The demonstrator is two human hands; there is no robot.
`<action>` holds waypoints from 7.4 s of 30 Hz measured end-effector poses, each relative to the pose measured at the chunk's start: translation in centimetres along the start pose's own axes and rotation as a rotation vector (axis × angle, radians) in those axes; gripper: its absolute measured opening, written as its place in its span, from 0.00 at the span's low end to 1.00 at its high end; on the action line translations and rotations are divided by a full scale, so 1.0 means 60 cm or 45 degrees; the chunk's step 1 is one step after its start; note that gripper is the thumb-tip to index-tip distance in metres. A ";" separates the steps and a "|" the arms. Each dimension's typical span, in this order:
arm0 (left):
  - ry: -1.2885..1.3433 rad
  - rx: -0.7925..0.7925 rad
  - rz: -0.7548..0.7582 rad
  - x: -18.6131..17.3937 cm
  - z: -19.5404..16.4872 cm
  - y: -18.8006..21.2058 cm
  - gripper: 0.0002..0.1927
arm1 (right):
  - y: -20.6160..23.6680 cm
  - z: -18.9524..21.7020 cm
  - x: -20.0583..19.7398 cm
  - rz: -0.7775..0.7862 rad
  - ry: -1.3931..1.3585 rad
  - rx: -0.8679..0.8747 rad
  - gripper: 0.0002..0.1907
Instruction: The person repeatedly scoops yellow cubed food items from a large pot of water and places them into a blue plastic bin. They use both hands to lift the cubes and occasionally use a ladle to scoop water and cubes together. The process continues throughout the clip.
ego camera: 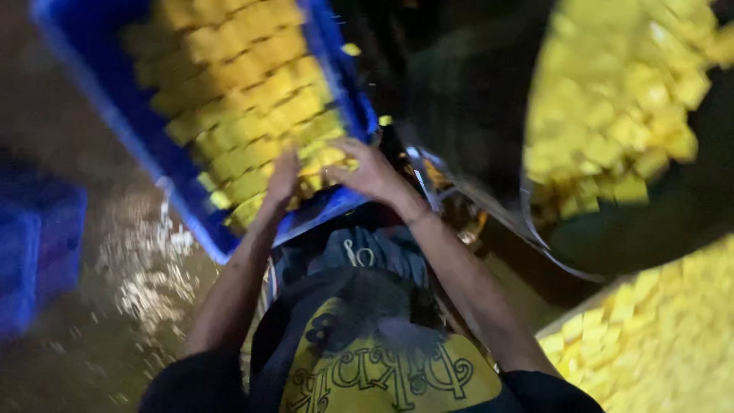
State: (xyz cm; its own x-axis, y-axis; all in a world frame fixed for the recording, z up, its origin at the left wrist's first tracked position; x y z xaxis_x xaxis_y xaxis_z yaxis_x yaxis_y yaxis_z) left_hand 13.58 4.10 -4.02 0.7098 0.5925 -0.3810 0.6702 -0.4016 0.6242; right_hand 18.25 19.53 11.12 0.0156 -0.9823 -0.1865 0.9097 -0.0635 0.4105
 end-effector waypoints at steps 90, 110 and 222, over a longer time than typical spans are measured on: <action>1.993 0.614 0.639 0.016 -0.736 0.047 0.19 | 0.126 0.105 -0.580 -0.108 -0.254 -0.314 0.18; 2.444 0.064 0.583 0.071 -0.286 0.067 0.30 | 0.030 0.259 -0.102 0.142 0.571 -0.720 0.52; 2.075 0.237 0.914 0.482 -0.842 -0.187 0.19 | 0.199 -0.198 -0.698 -0.634 0.816 -0.002 0.25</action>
State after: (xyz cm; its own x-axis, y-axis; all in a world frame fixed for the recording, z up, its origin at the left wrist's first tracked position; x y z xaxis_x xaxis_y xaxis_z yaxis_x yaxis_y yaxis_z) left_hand 15.64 61.03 12.42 0.0125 0.2600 0.9655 0.4527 -0.8624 0.2264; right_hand 33.38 62.04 13.21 -0.1569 -0.5473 -0.8221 0.8731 -0.4660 0.1436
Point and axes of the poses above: each hand's wrist, its own y-axis away from the middle knuckle, its own x-axis out of the palm, z = x × y, the point moved 8 cm from there along -y, towards the middle knuckle, and after that the axes turned 7 degrees about -x, right-handed, at the moved point
